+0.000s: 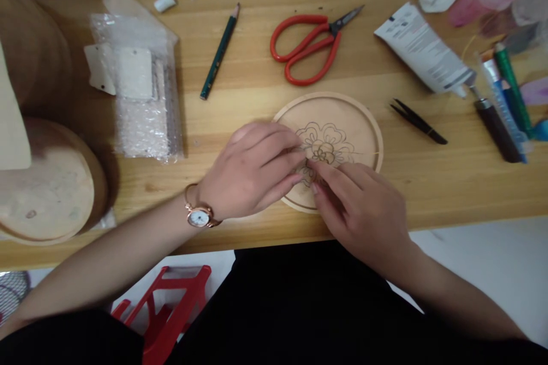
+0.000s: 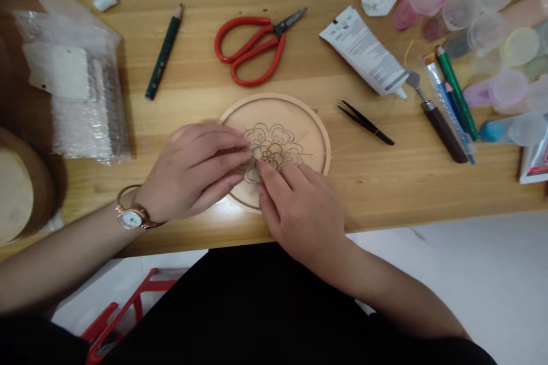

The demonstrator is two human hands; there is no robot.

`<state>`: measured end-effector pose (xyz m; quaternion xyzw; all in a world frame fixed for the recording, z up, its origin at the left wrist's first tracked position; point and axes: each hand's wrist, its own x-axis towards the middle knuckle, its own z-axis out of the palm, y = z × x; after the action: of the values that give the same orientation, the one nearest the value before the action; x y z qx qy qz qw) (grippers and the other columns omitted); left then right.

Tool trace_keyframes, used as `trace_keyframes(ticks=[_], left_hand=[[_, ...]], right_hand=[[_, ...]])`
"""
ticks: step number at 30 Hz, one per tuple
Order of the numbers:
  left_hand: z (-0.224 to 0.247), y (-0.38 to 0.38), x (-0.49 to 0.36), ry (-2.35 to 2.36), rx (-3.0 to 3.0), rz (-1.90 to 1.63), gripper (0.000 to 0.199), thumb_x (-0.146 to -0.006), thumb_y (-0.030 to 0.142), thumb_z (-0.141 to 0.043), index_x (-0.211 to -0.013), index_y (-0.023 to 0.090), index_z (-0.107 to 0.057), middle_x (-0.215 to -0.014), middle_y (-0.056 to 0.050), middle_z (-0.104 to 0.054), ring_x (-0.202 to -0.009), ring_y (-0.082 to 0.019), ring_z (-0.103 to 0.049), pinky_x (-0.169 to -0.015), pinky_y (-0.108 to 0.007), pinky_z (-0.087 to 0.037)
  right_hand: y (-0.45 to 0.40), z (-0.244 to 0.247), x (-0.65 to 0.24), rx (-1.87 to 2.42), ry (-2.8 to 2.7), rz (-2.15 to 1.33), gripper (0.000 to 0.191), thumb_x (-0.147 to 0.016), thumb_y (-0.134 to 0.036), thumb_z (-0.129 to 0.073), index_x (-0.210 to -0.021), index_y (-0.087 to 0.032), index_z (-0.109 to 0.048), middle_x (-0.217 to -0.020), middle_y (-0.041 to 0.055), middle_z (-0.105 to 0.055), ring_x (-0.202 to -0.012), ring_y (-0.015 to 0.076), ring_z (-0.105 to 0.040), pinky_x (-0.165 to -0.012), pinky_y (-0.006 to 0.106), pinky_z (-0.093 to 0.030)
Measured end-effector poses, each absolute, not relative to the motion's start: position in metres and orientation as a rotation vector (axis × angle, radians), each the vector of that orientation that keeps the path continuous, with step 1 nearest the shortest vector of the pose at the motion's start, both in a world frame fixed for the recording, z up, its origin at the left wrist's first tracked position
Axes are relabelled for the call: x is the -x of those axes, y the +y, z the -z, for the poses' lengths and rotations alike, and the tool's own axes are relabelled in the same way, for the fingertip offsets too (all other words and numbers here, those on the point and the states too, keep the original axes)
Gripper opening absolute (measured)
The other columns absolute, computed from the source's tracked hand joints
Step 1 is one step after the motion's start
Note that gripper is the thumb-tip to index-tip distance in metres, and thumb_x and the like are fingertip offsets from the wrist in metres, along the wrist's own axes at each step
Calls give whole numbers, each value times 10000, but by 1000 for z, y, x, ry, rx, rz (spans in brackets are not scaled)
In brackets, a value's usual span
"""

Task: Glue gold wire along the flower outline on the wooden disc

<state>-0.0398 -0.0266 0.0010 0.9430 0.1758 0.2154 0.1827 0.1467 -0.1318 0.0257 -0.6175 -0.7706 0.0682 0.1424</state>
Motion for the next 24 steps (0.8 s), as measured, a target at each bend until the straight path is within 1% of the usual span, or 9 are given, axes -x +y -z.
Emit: trace_keyframes(ticks=[6, 9, 11, 14, 16, 18, 20, 22, 24], left_hand=[[-1, -27, 39, 480, -2762, -607, 284, -957, 341, -535, -1151, 165, -646, -1149, -93, -685, -1106, -254, -620, -956, -418, -523], [-1, -28, 40, 450, -2795, -605, 298, -951, 342, -548, -1144, 138, -649, -1153, -108, -678, -1107, -262, -616, -969, -420, -511], [-1, -28, 41, 436, -2796, -601, 310, -946, 335, -559, -1151, 119, -645, -1162, -127, -672, -1121, -272, -611, -979, -428, -503], [-1, -29, 41, 424, -2792, -602, 318, -951, 342, -551, -1162, 121, -640, -1168, -136, -670, -1137, -276, -609, -986, -436, -501], [-1, -29, 41, 430, -2815, -605, 310, -958, 355, -541, -1152, 135, -642, -1157, -122, -677, -1127, -269, -618, -977, -425, -512], [-2, -29, 40, 433, -2846, -622, 305, -960, 360, -543, -1132, 130, -645, -1135, -111, -686, -1103, -264, -630, -960, -414, -528], [-2, -30, 39, 428, -2866, -647, 312, -958, 357, -550, -1124, 109, -643, -1129, -114, -686, -1083, -267, -636, -943, -411, -539], [-2, -31, 39, 422, -2882, -667, 331, -957, 353, -551, -1136, 87, -631, -1143, -127, -677, -1080, -275, -629, -934, -422, -542], [-2, -32, 38, 418, -2885, -677, 347, -963, 356, -539, -1146, 73, -620, -1149, -136, -668, -1090, -280, -616, -931, -432, -539]], right_hand=[[-131, -26, -148, 1794, -2228, -210, 250, -955, -243, -487, -1122, -142, -644, -752, 33, -666, -709, 177, -610, -622, 293, -433], [-131, -28, -150, 1780, -2187, -292, 254, -950, -243, -490, -1134, -137, -628, -778, 33, -674, -707, 177, -617, -612, 294, -448], [-130, -29, -152, 1789, -2096, -340, 251, -943, -243, -511, -1149, -140, -610, -794, 28, -679, -663, 158, -607, -592, 284, -454], [-127, -32, -155, 1850, -1961, -346, 248, -926, -232, -553, -1166, -183, -593, -807, 16, -685, -610, 137, -592, -571, 277, -455], [-124, -34, -158, 1853, -1922, -355, 241, -916, -208, -560, -1154, -202, -596, -818, 16, -687, -636, 142, -611, -584, 282, -467], [-119, -37, -163, 1813, -1918, -355, 195, -910, -180, -557, -1094, -196, -619, -839, 30, -691, -692, 150, -633, -608, 286, -478], [-111, -42, -170, 1781, -1953, -272, 132, -906, -168, -561, -1007, -191, -643, -857, 46, -696, -723, 154, -638, -636, 291, -485], [-96, -49, -180, 1764, -2029, -96, 85, -900, -186, -578, -925, -188, -659, -849, 60, -702, -726, 165, -641, -651, 300, -486], [-76, -59, -188, 1792, -2151, 48, 107, -899, -242, -586, -907, -179, -672, -855, 79, -709, -783, 202, -664, -663, 316, -489]])
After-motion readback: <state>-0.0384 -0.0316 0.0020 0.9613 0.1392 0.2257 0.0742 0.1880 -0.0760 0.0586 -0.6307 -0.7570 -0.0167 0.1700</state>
